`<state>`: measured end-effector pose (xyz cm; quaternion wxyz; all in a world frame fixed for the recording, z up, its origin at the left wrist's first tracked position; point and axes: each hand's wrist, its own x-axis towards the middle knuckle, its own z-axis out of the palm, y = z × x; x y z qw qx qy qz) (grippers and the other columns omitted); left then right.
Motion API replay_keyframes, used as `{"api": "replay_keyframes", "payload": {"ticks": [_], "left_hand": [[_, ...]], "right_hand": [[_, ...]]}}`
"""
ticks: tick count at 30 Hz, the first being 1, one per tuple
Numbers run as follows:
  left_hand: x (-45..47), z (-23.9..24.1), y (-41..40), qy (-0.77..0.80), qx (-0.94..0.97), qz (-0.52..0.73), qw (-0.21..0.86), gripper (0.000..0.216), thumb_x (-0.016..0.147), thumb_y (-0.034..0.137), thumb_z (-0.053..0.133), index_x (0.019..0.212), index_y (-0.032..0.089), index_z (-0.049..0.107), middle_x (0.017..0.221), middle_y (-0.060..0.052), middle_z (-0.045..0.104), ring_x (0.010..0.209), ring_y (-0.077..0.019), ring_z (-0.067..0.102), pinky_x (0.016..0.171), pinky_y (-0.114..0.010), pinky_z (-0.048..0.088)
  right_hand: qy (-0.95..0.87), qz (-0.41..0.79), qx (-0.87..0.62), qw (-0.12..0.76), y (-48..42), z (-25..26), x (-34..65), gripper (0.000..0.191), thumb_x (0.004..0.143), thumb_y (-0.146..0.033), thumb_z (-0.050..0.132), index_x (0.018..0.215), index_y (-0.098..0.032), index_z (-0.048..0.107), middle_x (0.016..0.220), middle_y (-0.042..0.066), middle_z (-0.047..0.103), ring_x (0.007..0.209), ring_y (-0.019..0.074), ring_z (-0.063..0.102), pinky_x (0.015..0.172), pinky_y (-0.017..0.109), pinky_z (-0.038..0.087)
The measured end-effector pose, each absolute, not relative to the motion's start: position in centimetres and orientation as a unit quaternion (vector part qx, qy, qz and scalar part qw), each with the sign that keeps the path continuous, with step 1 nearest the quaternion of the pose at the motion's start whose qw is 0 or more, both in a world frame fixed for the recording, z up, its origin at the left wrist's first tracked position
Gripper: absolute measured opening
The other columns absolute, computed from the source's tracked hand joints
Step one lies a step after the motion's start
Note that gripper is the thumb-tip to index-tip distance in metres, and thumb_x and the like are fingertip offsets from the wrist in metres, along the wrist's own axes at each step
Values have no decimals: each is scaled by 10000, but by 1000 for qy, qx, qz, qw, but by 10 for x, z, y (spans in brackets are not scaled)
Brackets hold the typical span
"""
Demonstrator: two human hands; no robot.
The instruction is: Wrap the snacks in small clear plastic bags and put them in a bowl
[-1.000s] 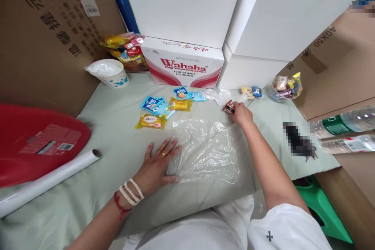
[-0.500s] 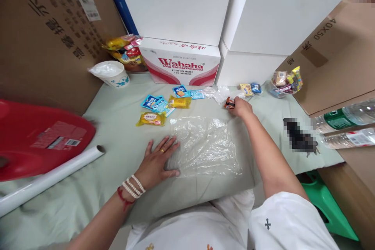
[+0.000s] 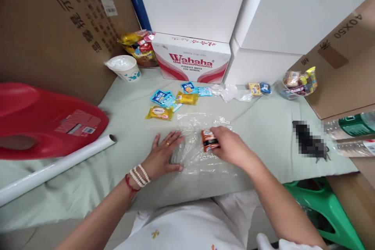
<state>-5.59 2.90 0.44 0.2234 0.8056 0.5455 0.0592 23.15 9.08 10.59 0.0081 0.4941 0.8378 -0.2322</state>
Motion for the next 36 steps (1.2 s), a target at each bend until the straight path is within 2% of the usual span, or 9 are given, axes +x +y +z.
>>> {"api": "replay_keyframes", "payload": {"ticks": [6, 9, 12, 16, 21, 24, 29, 32, 36], "left_hand": [[-53, 16, 7, 597, 785, 106, 127, 880, 815, 419, 770, 1591, 299, 373, 1720, -151, 195, 1592, -435, 92, 1212, -740, 94], [-49, 21, -6, 553, 821, 129, 56, 713, 888, 202, 651, 1523, 458, 449, 1682, -34, 342, 1598, -394, 113, 1219, -737, -40], [-49, 21, -10, 484, 860, 142, 77, 597, 923, 131, 558, 1408, 480, 573, 1519, 0, 581, 1563, -331, 283, 1221, -719, -97], [-61, 15, -8, 441, 869, 154, 160, 418, 956, 391, 586, 1367, 335, 631, 1304, -72, 726, 1443, -335, 471, 1221, -714, -91], [-73, 11, -6, 410, 886, 95, 195, 984, 727, 738, 724, 1552, 288, 432, 1446, -157, 600, 1421, -420, 443, 1187, -759, -75], [-72, 14, -1, 417, 888, 76, 181, 888, 723, 606, 797, 1513, 348, 483, 1398, -130, 595, 1380, -400, 460, 1189, -757, -7], [-66, 19, 15, 446, 865, 141, 184, 265, 952, 391, 588, 1153, 347, 755, 1073, -80, 648, 1095, -269, 574, 1110, -583, 358], [-62, 16, 26, 492, 801, 249, 233, 328, 1005, 389, 489, 945, 247, 778, 987, -88, 649, 991, -232, 573, 946, -435, 488], [-54, 5, 39, 569, 693, 349, 272, 364, 996, 398, 471, 793, 198, 697, 916, -83, 654, 956, -221, 590, 893, -386, 521]], "right_hand": [[844, -246, 474, 50, 78, 70, 196, 672, 803, -182, 730, 1437, -225, 512, 1377, 150, 575, 1202, 311, 610, 894, 364, 502], [837, -268, 476, -31, 62, 70, 219, 820, 838, -295, 756, 1552, -277, 354, 1555, 149, 420, 1338, 322, 534, 990, 422, 511], [834, -262, 471, -120, 33, 72, 250, 567, 955, -363, 645, 1477, -297, 433, 1420, 140, 536, 1240, 308, 585, 961, 470, 540], [852, -221, 458, -124, -9, 51, 279, 375, 946, -389, 675, 1296, -287, 592, 1243, 141, 639, 1103, 337, 599, 905, 540, 545], [847, -209, 466, -150, -27, 30, 283, 242, 1009, -214, 497, 1146, -286, 683, 1145, 123, 673, 1021, 298, 613, 844, 508, 550], [830, -275, 445, -191, -14, 46, 281, 235, 1024, -231, 450, 1101, -284, 666, 1202, 118, 655, 1077, 276, 621, 895, 481, 552], [793, -374, 440, -197, 29, 77, 280, 207, 1054, -326, 408, 1028, -261, 602, 1122, 89, 680, 1052, 231, 650, 919, 396, 529], [755, -428, 467, -171, 53, 77, 278, 221, 1042, -399, 440, 1005, -246, 596, 924, 39, 689, 852, 197, 649, 803, 333, 518], [669, -528, 497, -163, 74, 64, 270, 252, 1010, -448, 471, 966, -222, 574, 726, -18, 614, 681, 160, 591, 673, 278, 477]]}}
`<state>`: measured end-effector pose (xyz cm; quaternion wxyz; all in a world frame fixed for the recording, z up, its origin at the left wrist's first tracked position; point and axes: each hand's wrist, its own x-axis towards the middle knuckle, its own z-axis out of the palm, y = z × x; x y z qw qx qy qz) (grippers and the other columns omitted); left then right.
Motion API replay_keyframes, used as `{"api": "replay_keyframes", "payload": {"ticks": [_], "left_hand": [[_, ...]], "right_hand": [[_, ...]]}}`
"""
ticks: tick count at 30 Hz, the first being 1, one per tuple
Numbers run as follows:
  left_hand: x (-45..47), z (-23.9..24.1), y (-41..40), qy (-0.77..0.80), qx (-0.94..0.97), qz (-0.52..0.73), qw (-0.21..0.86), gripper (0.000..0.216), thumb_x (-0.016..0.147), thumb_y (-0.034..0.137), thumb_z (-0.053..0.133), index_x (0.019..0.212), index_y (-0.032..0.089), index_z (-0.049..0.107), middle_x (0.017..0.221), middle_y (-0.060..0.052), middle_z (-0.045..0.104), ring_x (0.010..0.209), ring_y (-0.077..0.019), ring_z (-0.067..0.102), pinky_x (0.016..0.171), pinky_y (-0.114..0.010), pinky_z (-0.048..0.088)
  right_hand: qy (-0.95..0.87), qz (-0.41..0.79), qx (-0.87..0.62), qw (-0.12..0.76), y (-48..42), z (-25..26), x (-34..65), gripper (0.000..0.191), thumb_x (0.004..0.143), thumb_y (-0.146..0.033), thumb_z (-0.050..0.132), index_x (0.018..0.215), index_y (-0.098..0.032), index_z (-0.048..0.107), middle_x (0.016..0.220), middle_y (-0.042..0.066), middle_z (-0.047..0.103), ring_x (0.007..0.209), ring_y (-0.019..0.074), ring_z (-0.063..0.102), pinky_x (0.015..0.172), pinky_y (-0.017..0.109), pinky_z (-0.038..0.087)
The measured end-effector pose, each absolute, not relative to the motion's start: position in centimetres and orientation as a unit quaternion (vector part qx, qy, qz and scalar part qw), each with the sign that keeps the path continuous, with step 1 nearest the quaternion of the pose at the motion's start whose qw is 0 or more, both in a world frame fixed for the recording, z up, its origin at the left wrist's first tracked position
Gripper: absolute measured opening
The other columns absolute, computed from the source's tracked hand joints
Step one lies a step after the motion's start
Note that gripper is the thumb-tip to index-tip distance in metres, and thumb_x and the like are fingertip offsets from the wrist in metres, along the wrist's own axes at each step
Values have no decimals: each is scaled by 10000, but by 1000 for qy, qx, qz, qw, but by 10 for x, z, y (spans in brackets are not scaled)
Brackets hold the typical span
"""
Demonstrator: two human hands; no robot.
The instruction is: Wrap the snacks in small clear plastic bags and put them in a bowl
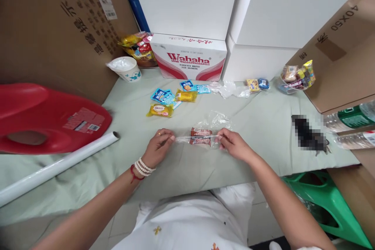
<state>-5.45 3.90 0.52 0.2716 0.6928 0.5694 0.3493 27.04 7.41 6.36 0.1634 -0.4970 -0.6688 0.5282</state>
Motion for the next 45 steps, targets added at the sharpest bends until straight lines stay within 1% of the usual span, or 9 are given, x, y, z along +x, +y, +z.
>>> {"api": "replay_keyframes", "payload": {"ticks": [6, 13, 19, 24, 28, 32, 36, 40, 45], "left_hand": [[-46, 11, 32, 604, 666, 369, 235, 421, 991, 510, 440, 1160, 204, 675, 1151, -120, 657, 1172, -263, 585, 1040, -457, 495], [-31, 20, 26, 471, 821, 303, 110, 439, 941, 455, 593, 1349, 293, 597, 1219, -60, 724, 1403, -312, 496, 1249, -667, -51], [-36, 15, 54, 449, 804, 352, 170, 176, 953, 255, 569, 937, 283, 743, 983, -21, 732, 1308, -259, 569, 1235, -611, 209], [-37, 17, 55, 431, 803, 375, 170, 155, 926, 227, 593, 957, 269, 738, 1110, -55, 680, 1303, -270, 551, 1193, -583, 344], [-34, 15, 51, 419, 795, 415, 140, 110, 904, 197, 630, 913, 250, 725, 1183, -72, 627, 1330, -285, 507, 1161, -566, 400], [-34, 17, 52, 408, 794, 438, 105, 114, 887, 185, 657, 927, 255, 737, 1289, -81, 566, 1410, -313, 411, 1142, -559, 421], [-31, 20, 58, 421, 787, 440, 98, 58, 891, 232, 677, 882, 234, 734, 1302, -91, 554, 1429, -325, 381, 1148, -565, 414], [-23, 16, 68, 450, 768, 447, 92, 81, 912, 243, 657, 869, 215, 720, 1283, -97, 557, 1425, -322, 394, 1163, -558, 403], [-12, 2, 86, 530, 704, 445, 158, 102, 918, 227, 614, 867, 193, 695, 1271, -117, 522, 1322, -295, 490, 1089, -491, 486]], "right_hand": [[-612, 567, -530, 151, 83, 45, 259, 213, 923, -419, 555, 870, -214, 532, 847, -18, 654, 556, 97, 495, 535, 231, 363], [-597, 587, -525, 151, 87, 41, 267, 262, 917, -462, 571, 885, -205, 538, 881, -3, 654, 574, 93, 482, 531, 232, 351], [-732, 458, -490, 116, 100, 61, 288, 291, 1000, -450, 500, 1050, -207, 653, 888, 36, 662, 715, 164, 572, 624, 279, 455], [-892, 140, -415, 108, 134, 69, 268, 565, 912, -112, 568, 1448, -291, 572, 1541, 117, 463, 1267, 316, 510, 1024, 503, 482], [-950, 130, -277, 67, 171, 62, 237, 437, 903, -124, 650, 1282, -329, 720, 1642, 24, 358, 1447, 343, 337, 1158, 559, 372], [-943, 243, -220, 64, 210, 62, 218, 142, 906, -265, 701, 986, -284, 816, 1458, 36, 592, 1506, 333, 255, 1211, 565, 270], [-880, 392, -268, 7, 235, 70, 203, 186, 902, -378, 656, 884, -242, 782, 1015, 40, 745, 1187, 263, 574, 1032, 414, 439], [-822, 446, -353, -39, 235, 72, 183, 413, 949, -527, 511, 740, -194, 634, 689, -8, 609, 670, 150, 523, 687, 280, 407], [-849, 364, -384, -9, 224, 67, 164, 413, 961, -488, 473, 668, -199, 508, 583, -48, 419, 618, 123, 384, 642, 262, 294]]}}
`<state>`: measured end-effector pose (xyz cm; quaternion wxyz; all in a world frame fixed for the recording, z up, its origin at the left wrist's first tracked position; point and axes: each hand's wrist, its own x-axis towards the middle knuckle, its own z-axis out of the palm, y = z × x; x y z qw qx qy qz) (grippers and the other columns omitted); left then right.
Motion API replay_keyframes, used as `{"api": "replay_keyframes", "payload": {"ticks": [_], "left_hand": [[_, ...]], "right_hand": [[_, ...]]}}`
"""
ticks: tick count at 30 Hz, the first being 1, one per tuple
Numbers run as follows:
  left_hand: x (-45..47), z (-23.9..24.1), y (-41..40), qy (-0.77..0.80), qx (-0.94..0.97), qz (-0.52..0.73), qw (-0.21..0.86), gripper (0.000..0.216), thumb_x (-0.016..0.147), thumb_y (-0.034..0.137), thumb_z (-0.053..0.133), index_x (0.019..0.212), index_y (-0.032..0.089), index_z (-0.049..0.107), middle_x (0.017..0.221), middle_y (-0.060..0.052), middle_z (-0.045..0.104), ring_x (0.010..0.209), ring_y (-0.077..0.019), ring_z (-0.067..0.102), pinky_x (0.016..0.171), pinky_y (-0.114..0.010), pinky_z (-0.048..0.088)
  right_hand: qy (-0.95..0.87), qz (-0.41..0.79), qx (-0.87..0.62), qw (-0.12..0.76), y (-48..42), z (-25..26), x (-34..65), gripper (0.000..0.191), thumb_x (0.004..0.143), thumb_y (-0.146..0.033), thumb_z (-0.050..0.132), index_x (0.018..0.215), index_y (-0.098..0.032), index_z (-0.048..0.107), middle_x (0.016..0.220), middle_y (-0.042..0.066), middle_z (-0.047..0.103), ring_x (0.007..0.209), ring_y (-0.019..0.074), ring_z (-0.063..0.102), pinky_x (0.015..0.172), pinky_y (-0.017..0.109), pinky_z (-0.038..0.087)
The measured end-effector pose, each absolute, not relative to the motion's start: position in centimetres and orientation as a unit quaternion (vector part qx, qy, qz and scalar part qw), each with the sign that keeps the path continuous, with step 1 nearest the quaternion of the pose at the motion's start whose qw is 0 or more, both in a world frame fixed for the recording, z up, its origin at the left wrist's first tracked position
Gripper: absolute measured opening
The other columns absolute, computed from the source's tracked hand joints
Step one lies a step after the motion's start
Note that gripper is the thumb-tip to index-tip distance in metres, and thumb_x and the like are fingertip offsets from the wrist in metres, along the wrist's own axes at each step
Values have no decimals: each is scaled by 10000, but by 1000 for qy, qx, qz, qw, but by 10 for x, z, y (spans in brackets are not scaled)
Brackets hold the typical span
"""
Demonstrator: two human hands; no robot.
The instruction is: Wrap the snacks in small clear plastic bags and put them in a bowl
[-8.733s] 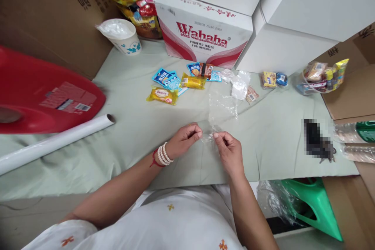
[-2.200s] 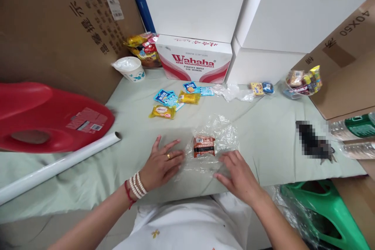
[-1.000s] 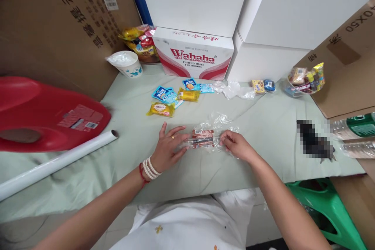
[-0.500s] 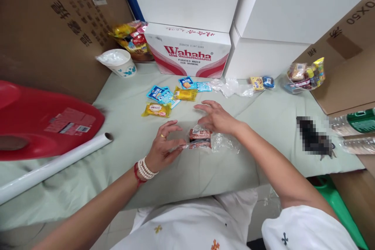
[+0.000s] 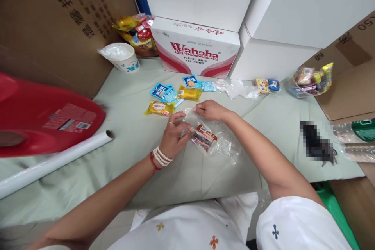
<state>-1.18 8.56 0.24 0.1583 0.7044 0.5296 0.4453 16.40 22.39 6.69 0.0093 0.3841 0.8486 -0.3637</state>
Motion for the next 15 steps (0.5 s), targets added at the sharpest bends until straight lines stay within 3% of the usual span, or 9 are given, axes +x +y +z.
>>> {"api": "replay_keyframes", "payload": {"ticks": [4, 7, 9, 11, 13, 15], "left_hand": [[-6, -4, 99, 572, 646, 437, 253, 91, 845, 244, 688, 909, 196, 645, 1177, -105, 549, 1199, -265, 565, 976, -415, 545], [-4, -2, 110, 619, 576, 434, 312, 553, 704, 281, 817, 1197, 201, 580, 1231, -109, 569, 1088, -251, 611, 877, -379, 559], [-6, 0, 117, 657, 531, 409, 346, 771, 640, 282, 848, 1330, 195, 516, 1164, -87, 624, 937, -220, 640, 809, -350, 546], [-9, 1, 124, 667, 518, 367, 390, 636, 644, 271, 822, 1234, 190, 599, 927, -20, 669, 778, -188, 629, 747, -320, 514], [-13, 1, 129, 655, 520, 344, 427, 306, 670, 261, 773, 953, 190, 681, 710, 23, 629, 684, -169, 596, 690, -292, 477], [-17, -1, 132, 640, 513, 353, 449, 132, 679, 256, 745, 729, 187, 644, 641, 20, 613, 658, -156, 577, 646, -268, 450]], "right_hand": [[836, -349, 422, -24, 219, 67, 158, 390, 977, -446, 433, 763, -177, 615, 619, -34, 462, 649, 131, 424, 667, 262, 307], [815, -359, 454, -23, 215, 74, 156, 391, 969, -441, 450, 799, -160, 663, 609, -35, 463, 628, 129, 419, 649, 265, 306], [803, -360, 474, -31, 208, 81, 155, 407, 969, -450, 457, 799, -152, 675, 590, -39, 445, 612, 127, 402, 630, 267, 300], [799, -357, 482, -48, 195, 89, 153, 402, 972, -441, 466, 799, -150, 682, 589, -35, 453, 608, 126, 404, 617, 262, 303], [806, -354, 472, -53, 174, 94, 150, 333, 968, -378, 486, 844, -158, 703, 628, -19, 521, 623, 131, 451, 615, 252, 321], [827, -337, 449, -35, 147, 93, 146, 247, 958, -295, 510, 968, -184, 730, 723, 12, 614, 665, 148, 528, 635, 248, 355]]}}
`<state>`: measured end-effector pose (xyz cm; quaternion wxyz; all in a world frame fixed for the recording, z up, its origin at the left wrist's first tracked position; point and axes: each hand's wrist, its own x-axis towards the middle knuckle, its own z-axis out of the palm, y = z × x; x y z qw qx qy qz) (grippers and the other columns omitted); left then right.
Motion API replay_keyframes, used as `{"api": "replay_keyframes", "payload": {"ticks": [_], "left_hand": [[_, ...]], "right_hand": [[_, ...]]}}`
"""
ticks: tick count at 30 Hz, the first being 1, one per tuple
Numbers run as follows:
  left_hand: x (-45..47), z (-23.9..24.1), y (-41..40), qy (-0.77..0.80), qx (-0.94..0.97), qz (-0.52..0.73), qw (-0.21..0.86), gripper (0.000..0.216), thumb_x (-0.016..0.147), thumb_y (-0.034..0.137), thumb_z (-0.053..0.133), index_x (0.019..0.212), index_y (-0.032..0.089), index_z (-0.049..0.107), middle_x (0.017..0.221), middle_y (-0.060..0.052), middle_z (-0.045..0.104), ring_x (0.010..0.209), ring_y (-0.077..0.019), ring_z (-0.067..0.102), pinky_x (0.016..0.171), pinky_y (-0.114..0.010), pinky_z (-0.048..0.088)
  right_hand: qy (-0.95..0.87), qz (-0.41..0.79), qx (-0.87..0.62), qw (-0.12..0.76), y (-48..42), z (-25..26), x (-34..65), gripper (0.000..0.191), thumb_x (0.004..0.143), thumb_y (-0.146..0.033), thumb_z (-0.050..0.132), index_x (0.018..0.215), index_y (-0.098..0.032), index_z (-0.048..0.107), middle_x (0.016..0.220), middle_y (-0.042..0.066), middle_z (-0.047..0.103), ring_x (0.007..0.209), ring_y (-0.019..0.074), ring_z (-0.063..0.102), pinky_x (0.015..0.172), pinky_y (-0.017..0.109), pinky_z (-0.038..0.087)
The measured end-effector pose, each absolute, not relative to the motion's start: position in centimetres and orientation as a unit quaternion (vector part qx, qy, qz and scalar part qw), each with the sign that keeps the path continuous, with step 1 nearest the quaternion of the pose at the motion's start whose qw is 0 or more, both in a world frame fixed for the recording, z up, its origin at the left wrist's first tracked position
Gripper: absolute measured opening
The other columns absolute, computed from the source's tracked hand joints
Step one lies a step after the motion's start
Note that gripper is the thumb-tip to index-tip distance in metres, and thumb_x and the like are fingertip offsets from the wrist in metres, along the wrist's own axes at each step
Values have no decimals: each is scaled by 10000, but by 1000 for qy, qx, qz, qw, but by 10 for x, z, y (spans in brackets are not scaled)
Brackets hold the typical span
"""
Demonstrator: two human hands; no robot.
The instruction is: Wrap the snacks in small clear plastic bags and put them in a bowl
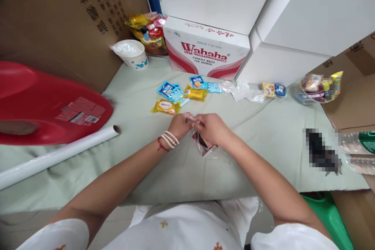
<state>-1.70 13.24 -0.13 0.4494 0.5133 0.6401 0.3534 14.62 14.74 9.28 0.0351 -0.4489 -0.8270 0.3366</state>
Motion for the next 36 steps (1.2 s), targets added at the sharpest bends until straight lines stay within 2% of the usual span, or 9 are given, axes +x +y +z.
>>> {"api": "replay_keyframes", "payload": {"ticks": [5, 8, 11, 14, 18, 21, 24, 30, 36], "left_hand": [[-29, -6, 132, 618, 479, 365, 505, 151, 710, 285, 720, 706, 178, 613, 549, 44, 563, 502, -110, 494, 513, -229, 402], [-38, -6, 127, 611, 474, 348, 530, 130, 740, 286, 683, 743, 172, 620, 505, 58, 513, 421, -96, 432, 449, -226, 375], [-46, 0, 114, 617, 485, 361, 503, 194, 727, 274, 701, 876, 163, 645, 652, 16, 594, 531, -125, 528, 516, -257, 460], [-45, 13, 92, 625, 573, 445, 288, 410, 721, 244, 707, 1119, 177, 637, 1049, -90, 663, 931, -230, 642, 804, -396, 566], [-31, 35, 70, 487, 763, 424, 29, 443, 846, 216, 615, 1288, 252, 618, 1364, -115, 606, 1387, -329, 462, 1196, -622, 277], [-19, 38, 77, 452, 824, 340, 34, 360, 909, 168, 551, 1225, 281, 683, 1135, -69, 717, 1330, -299, 526, 1226, -652, 167], [-16, 29, 92, 498, 808, 302, 89, 216, 944, 219, 554, 989, 260, 761, 849, -44, 713, 1103, -272, 621, 1183, -628, 276], [-16, 19, 96, 519, 779, 334, 113, 227, 982, 273, 509, 953, 219, 728, 974, -75, 715, 1092, -264, 615, 1113, -531, 390], [-15, 29, 95, 493, 774, 378, 121, 253, 1031, 257, 402, 980, 231, 649, 1048, -43, 750, 1281, -230, 596, 1208, -528, 249]], "right_hand": [[-871, 194, -451, 1, 83, 63, 145, 442, 962, -150, 498, 1388, -221, 591, 1180, 158, 659, 871, 234, 650, 709, 290, 452], [-871, 187, -453, 23, 72, 51, 152, 447, 971, -116, 473, 1383, -240, 594, 1301, 165, 614, 1030, 266, 641, 783, 317, 489], [-860, 270, -426, 79, 82, 55, 163, 372, 969, -122, 504, 1280, -247, 664, 1194, 117, 647, 1024, 228, 642, 825, 296, 494], [-830, 362, -405, 127, 100, 64, 172, 323, 929, -99, 539, 1171, -224, 712, 1011, 65, 667, 896, 187, 646, 813, 281, 486], [-804, 435, -387, 125, 119, 71, 179, 226, 900, -143, 564, 1057, -199, 716, 774, -10, 614, 691, 151, 582, 700, 266, 454], [-806, 436, -373, 146, 120, 75, 184, 173, 930, -211, 552, 1000, -200, 710, 884, 18, 673, 759, 161, 609, 716, 274, 462], [-790, 361, -446, 216, 104, 80, 192, 205, 989, -326, 541, 1021, -216, 711, 1005, 62, 690, 836, 185, 637, 760, 302, 483], [-810, 217, -521, 162, 66, 65, 202, 209, 966, -405, 614, 1042, -237, 711, 979, 88, 698, 960, 275, 604, 811, 366, 467], [-734, 297, -585, 179, 90, 46, 204, 170, 925, -310, 551, 855, -228, 682, 815, 38, 700, 768, 204, 622, 680, 289, 419]]}}
